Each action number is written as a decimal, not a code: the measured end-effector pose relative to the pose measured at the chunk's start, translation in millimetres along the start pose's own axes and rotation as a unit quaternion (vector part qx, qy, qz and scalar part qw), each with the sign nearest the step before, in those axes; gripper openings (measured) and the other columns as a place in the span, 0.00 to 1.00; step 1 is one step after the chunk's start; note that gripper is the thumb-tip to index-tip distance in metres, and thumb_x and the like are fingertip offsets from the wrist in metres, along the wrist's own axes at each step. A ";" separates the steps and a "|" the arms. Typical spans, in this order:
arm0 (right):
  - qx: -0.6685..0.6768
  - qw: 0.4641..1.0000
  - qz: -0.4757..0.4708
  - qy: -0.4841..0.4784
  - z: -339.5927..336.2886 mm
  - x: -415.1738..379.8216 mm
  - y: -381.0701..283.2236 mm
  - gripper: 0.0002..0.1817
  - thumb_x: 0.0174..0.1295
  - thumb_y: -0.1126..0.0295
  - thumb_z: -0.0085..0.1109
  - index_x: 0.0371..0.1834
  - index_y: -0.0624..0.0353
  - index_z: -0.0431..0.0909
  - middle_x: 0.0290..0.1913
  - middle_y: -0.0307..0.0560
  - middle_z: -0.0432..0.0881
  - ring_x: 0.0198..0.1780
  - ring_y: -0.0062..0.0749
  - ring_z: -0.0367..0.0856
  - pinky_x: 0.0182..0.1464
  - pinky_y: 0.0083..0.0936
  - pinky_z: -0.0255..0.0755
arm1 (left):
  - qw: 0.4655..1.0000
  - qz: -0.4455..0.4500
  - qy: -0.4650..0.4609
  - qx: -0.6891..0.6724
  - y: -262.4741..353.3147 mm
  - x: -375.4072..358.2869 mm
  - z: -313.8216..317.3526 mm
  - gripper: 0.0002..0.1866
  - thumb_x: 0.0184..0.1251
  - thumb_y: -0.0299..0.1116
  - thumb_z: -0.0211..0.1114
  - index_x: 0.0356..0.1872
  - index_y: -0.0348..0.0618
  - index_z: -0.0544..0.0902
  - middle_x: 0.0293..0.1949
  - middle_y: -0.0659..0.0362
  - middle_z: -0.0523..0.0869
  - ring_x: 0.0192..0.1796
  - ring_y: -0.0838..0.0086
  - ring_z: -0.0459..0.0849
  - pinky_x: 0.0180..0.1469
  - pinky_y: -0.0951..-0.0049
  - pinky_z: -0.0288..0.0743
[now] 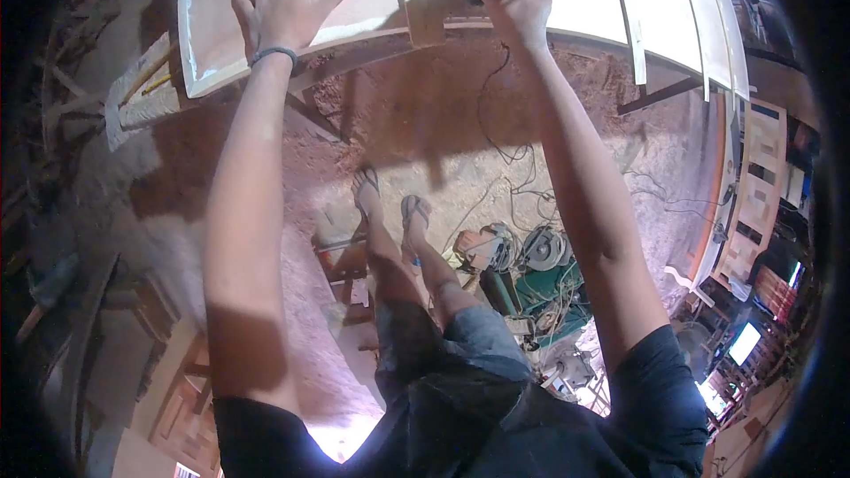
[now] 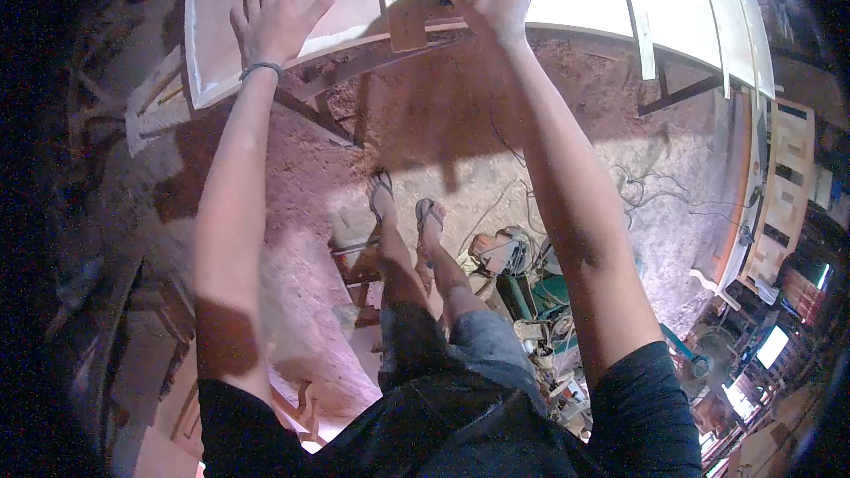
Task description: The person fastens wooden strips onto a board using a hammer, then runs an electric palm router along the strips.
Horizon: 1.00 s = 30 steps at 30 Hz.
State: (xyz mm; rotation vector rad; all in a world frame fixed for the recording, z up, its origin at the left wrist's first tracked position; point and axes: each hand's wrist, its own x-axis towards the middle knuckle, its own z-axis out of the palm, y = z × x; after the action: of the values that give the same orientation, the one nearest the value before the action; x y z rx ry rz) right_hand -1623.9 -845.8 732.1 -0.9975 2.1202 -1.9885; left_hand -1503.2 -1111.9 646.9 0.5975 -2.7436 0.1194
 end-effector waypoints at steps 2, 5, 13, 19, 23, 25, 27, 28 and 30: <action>0.033 0.999 0.007 0.010 3.1 2.0 0.8 0.09 0.55 0.80 0.70 0.35 0.62 0.79 0.29 0.41 0.84 0.31 0.28 0.85 0.35 0.27 0.78 | 1.000 0.001 0.013 0.023 -1.0 -0.6 5.9 0.50 0.63 0.81 0.48 0.82 0.67 0.57 0.83 0.51 0.54 0.84 0.49 0.46 0.79 0.35 0.36; 0.026 1.000 0.011 0.015 4.6 4.7 1.7 0.09 0.54 0.80 0.71 0.35 0.61 0.79 0.29 0.41 0.84 0.31 0.27 0.85 0.35 0.27 0.78 | 1.000 0.002 0.014 -0.005 0.2 -2.9 -0.8 0.50 0.63 0.81 0.48 0.82 0.67 0.57 0.83 0.52 0.53 0.84 0.50 0.46 0.79 0.35 0.36; -0.166 0.986 -0.014 0.029 -0.8 15.2 9.1 0.08 0.55 0.71 0.74 0.34 0.60 0.84 0.29 0.40 0.86 0.31 0.27 0.86 0.34 0.26 0.79 | 0.999 -0.025 -0.022 0.017 6.0 -3.2 -12.4 0.50 0.64 0.80 0.48 0.82 0.65 0.59 0.82 0.52 0.56 0.84 0.50 0.47 0.79 0.38 0.38; -0.158 0.986 -0.006 0.044 -2.4 20.3 21.0 0.14 0.53 0.62 0.77 0.36 0.58 0.85 0.31 0.42 0.87 0.33 0.30 0.87 0.36 0.29 0.80 | 1.000 -0.012 0.001 0.026 5.9 -2.7 -11.1 0.49 0.64 0.80 0.47 0.81 0.62 0.61 0.81 0.51 0.58 0.83 0.49 0.49 0.77 0.39 0.41; -0.181 0.982 -0.027 0.056 -1.9 26.6 25.2 0.14 0.53 0.63 0.77 0.35 0.58 0.84 0.32 0.42 0.88 0.33 0.31 0.87 0.37 0.31 0.80 | 1.000 -0.010 0.003 0.015 5.5 -2.5 -11.6 0.49 0.64 0.80 0.48 0.80 0.62 0.62 0.81 0.50 0.58 0.83 0.49 0.49 0.77 0.38 0.41; -0.176 0.983 -0.005 0.057 -0.6 32.4 27.7 0.14 0.52 0.63 0.78 0.35 0.58 0.84 0.32 0.42 0.88 0.33 0.32 0.87 0.36 0.32 0.80 | 1.000 -0.012 0.001 0.012 5.6 -1.7 -10.1 0.49 0.64 0.80 0.48 0.80 0.62 0.62 0.81 0.50 0.58 0.83 0.49 0.49 0.77 0.37 0.40; -0.212 0.976 -0.031 0.040 -1.3 40.1 27.4 0.14 0.51 0.64 0.78 0.35 0.58 0.83 0.32 0.42 0.87 0.34 0.32 0.86 0.37 0.32 0.81 | 1.000 -0.014 -0.001 0.011 5.4 -3.0 -6.9 0.48 0.64 0.79 0.49 0.80 0.63 0.62 0.81 0.50 0.57 0.82 0.48 0.49 0.77 0.35 0.41; -0.229 0.972 -0.046 0.032 -1.1 45.0 27.2 0.14 0.51 0.65 0.78 0.35 0.58 0.83 0.32 0.42 0.87 0.34 0.32 0.86 0.37 0.32 0.81 | 1.000 -0.016 0.000 0.010 5.0 -2.6 -5.4 0.48 0.64 0.79 0.49 0.80 0.63 0.63 0.81 0.50 0.57 0.82 0.48 0.49 0.77 0.35 0.41; -0.144 0.989 -0.006 0.020 -0.9 49.7 28.2 0.15 0.50 0.67 0.78 0.37 0.59 0.83 0.33 0.42 0.87 0.35 0.32 0.86 0.38 0.31 0.81 | 0.999 -0.023 -0.020 0.021 5.4 -0.3 -8.8 0.47 0.66 0.78 0.50 0.81 0.65 0.61 0.82 0.51 0.56 0.83 0.47 0.49 0.77 0.34 0.42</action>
State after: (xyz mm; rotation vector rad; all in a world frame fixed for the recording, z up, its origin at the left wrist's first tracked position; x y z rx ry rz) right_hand -1674.8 -870.8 725.0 -1.0156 2.4805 -1.7541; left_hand -1502.6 -1105.5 655.1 0.6808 -2.7704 0.1551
